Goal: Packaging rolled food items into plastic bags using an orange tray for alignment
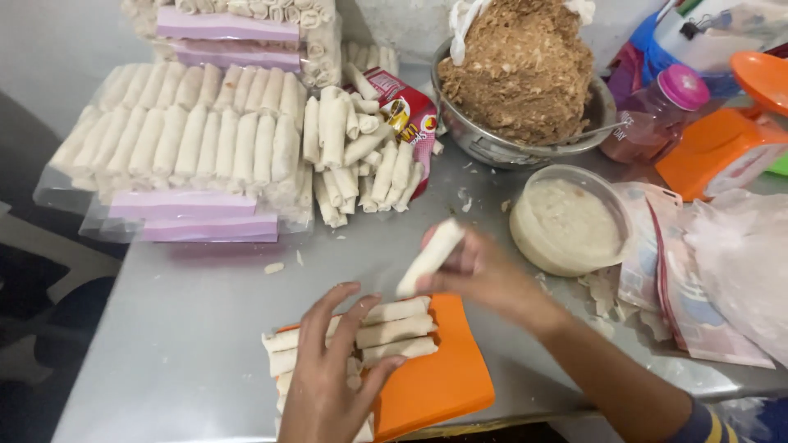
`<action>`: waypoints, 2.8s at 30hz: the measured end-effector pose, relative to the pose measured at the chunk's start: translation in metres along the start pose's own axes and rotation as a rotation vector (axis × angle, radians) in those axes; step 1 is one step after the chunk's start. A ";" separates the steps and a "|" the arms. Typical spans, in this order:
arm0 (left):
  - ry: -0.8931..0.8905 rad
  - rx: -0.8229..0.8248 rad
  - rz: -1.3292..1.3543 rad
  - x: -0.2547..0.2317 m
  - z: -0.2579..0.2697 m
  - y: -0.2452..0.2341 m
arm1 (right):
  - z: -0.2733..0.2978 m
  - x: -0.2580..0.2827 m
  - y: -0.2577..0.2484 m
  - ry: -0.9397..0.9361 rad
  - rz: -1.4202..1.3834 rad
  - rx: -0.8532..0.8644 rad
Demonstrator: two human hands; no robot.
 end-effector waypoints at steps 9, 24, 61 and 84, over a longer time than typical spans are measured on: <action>0.007 -0.151 0.122 -0.030 0.001 -0.015 | -0.068 0.046 -0.031 -0.196 0.054 0.090; 0.044 0.231 -0.344 0.004 0.043 0.038 | -0.102 -0.005 -0.062 -0.433 1.244 -0.063; 0.026 0.378 -0.129 0.021 0.034 0.023 | 0.024 0.007 0.013 -0.735 0.679 -0.060; -0.005 0.339 -0.125 0.017 0.028 0.021 | 0.070 0.000 -0.009 -0.470 0.703 0.117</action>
Point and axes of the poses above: each hand's wrist, its own z-axis away from the middle knuckle, its own y-axis out of the palm, x = y × z, the point moved 5 cm from there along -z, towards the middle knuckle, and after that the axes turned 4 degrees about z, right-handed, at the moved point
